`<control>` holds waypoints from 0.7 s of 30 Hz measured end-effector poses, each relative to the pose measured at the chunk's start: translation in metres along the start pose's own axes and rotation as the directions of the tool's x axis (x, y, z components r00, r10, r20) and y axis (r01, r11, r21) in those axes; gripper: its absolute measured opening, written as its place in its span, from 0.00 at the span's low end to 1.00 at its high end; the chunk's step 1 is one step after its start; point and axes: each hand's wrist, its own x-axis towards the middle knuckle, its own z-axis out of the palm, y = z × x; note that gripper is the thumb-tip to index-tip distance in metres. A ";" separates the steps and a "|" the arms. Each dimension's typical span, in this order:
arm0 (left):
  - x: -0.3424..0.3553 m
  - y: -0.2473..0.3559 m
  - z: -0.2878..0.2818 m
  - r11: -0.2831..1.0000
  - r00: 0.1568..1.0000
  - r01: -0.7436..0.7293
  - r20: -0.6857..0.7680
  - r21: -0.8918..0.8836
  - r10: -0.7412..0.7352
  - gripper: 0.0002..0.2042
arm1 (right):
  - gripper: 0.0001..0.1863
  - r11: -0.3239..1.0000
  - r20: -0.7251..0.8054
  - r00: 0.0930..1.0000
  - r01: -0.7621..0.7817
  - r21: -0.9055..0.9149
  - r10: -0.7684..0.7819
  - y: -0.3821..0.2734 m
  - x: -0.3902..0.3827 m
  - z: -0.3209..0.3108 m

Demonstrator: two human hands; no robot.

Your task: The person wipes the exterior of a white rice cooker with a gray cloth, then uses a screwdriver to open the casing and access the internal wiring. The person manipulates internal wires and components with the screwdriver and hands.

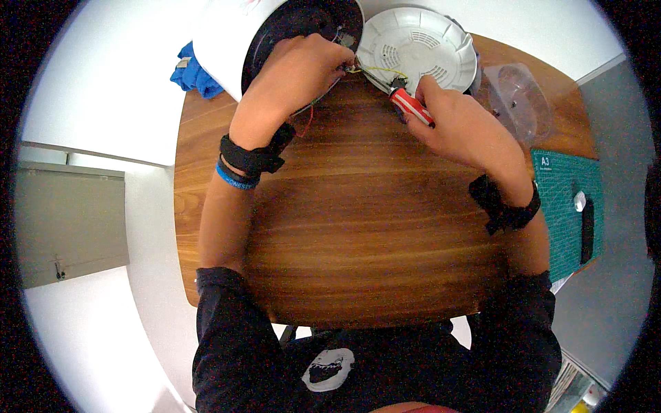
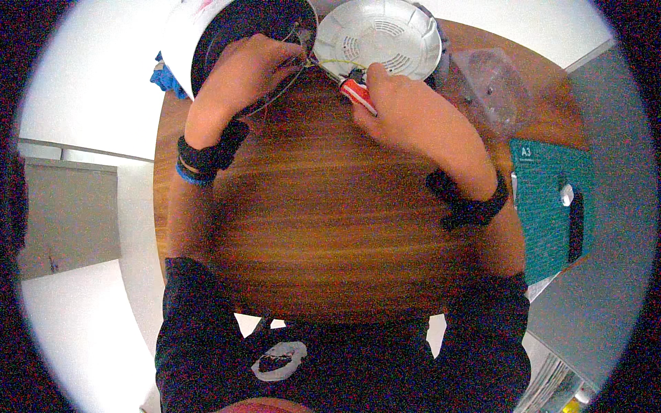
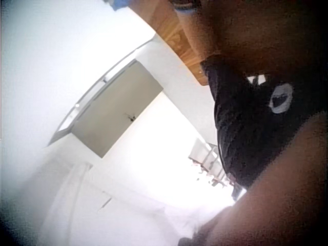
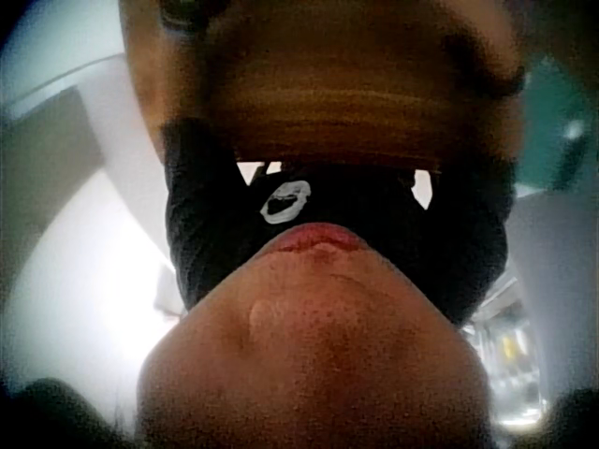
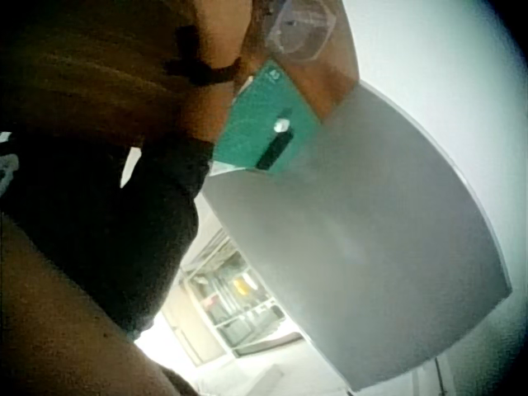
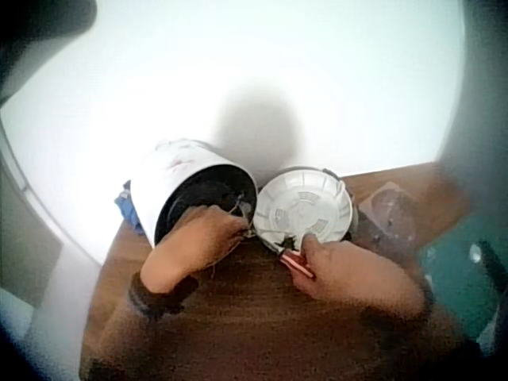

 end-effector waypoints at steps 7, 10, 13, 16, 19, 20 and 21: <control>-0.004 -0.001 -0.004 1.000 1.000 -0.018 -0.003 -0.016 0.018 0.10 | 0.21 0.999 0.020 0.999 0.041 0.005 -0.041 0.002 -0.002 0.001; -0.001 0.001 -0.009 1.000 0.999 -0.016 0.034 -0.024 0.017 0.10 | 0.21 1.000 0.054 0.998 0.030 -0.001 -0.030 0.000 -0.003 -0.002; 0.002 -0.004 -0.005 0.999 0.999 -0.028 0.021 -0.025 0.029 0.10 | 0.22 0.999 0.048 0.998 0.052 0.008 -0.052 0.001 -0.004 -0.004; 0.002 -0.007 -0.006 0.998 0.999 -0.031 0.031 -0.054 0.033 0.10 | 0.23 0.998 0.045 0.997 0.066 0.016 -0.066 0.000 -0.002 -0.004; 0.004 -0.006 -0.011 0.990 0.993 0.018 0.117 -0.142 -0.001 0.11 | 0.25 0.998 0.067 0.996 0.059 0.021 -0.061 -0.002 -0.002 -0.007; 0.002 -0.006 -0.011 0.986 0.993 0.022 0.115 -0.164 -0.003 0.11 | 0.23 0.999 0.082 0.996 0.035 0.017 -0.036 -0.006 -0.002 -0.007; 0.002 -0.004 -0.012 0.982 0.994 0.026 0.113 -0.187 -0.005 0.11 | 0.22 1.000 0.097 0.995 0.011 0.013 -0.012 -0.009 -0.002 -0.008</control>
